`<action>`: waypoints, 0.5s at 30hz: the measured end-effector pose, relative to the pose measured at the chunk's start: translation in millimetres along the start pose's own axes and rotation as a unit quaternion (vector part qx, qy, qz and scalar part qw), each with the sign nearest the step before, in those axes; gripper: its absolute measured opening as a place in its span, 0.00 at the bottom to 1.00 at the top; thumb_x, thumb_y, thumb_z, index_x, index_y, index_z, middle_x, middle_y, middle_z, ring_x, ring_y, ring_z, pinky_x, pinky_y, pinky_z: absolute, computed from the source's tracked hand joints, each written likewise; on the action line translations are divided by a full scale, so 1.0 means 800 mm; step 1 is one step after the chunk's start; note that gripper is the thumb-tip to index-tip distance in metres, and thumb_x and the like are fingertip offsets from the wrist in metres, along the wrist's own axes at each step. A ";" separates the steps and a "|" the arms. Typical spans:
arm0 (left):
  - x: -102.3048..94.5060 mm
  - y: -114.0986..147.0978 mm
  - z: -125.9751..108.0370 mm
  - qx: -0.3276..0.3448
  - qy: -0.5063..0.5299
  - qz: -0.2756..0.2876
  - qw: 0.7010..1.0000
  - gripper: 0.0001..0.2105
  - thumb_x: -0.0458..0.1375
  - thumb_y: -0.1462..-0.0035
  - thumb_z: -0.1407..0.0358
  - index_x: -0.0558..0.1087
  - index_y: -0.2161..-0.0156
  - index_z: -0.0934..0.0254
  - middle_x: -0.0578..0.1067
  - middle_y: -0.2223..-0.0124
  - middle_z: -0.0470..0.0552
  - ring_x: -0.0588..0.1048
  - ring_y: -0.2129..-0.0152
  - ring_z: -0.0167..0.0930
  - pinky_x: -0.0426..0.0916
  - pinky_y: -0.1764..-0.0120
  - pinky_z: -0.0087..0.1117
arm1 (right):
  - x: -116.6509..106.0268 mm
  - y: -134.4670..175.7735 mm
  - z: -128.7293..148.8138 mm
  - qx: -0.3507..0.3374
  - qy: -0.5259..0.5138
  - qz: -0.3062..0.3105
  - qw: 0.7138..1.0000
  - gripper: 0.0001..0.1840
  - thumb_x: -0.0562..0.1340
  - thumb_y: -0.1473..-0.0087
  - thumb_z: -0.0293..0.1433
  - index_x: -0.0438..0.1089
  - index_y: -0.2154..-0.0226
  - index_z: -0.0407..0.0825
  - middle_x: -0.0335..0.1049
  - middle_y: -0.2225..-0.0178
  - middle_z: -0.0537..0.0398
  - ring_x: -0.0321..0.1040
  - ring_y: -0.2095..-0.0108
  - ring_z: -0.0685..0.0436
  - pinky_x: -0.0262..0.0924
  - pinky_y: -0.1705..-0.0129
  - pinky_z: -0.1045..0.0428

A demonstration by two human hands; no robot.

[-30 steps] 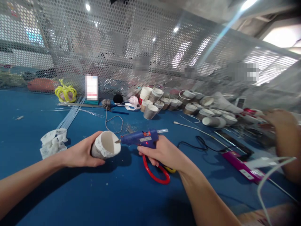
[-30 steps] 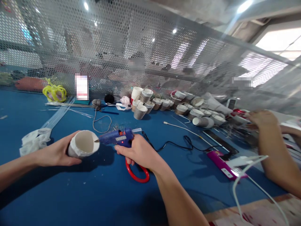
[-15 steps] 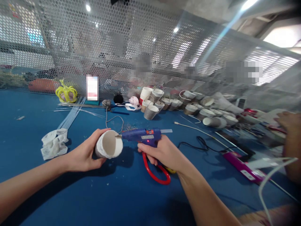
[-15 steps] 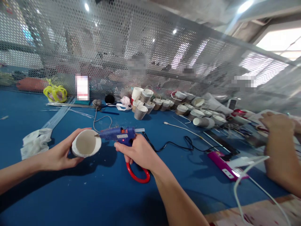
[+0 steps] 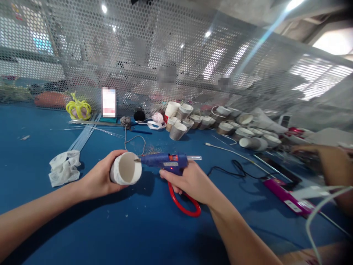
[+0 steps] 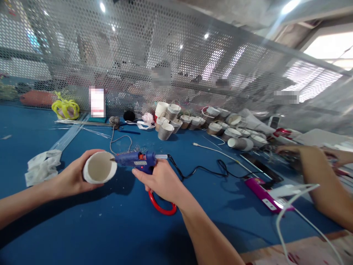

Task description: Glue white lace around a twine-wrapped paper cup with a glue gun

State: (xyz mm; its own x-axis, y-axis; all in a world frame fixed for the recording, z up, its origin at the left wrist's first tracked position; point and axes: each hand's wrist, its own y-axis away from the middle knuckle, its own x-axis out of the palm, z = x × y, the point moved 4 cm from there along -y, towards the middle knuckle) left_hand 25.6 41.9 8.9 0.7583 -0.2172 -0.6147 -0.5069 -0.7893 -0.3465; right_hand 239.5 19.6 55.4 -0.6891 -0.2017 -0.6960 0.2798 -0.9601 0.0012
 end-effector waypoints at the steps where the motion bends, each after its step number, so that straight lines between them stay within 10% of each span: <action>1: -0.001 0.000 0.000 0.002 -0.007 -0.012 1.000 0.29 0.62 0.56 0.63 0.54 0.49 0.61 0.67 0.51 0.56 0.68 0.55 0.39 0.63 0.54 0.39 | 0.000 0.000 0.000 0.004 0.000 -0.001 1.000 0.23 0.58 0.49 0.38 0.59 0.89 0.47 0.62 0.90 0.58 0.60 0.87 0.54 0.58 0.80 0.58; 15: -0.010 0.001 -0.006 0.062 -0.132 -0.096 0.985 0.30 0.59 0.53 0.65 0.52 0.46 0.63 0.60 0.50 0.58 0.63 0.52 0.41 0.61 0.50 0.44 | 0.006 0.004 -0.001 0.013 -0.084 0.057 0.995 0.15 0.58 0.48 0.39 0.67 0.77 0.44 0.62 0.88 0.61 0.59 0.87 0.54 0.57 0.82 0.59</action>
State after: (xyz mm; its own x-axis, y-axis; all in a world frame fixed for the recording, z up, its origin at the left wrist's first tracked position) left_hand 21.3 40.2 16.6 0.7205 0.0995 -0.6863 -0.4233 -0.7208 -0.5489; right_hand 237.6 15.6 51.1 -0.7570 -0.3372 -0.5598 0.3467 -0.9333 0.0934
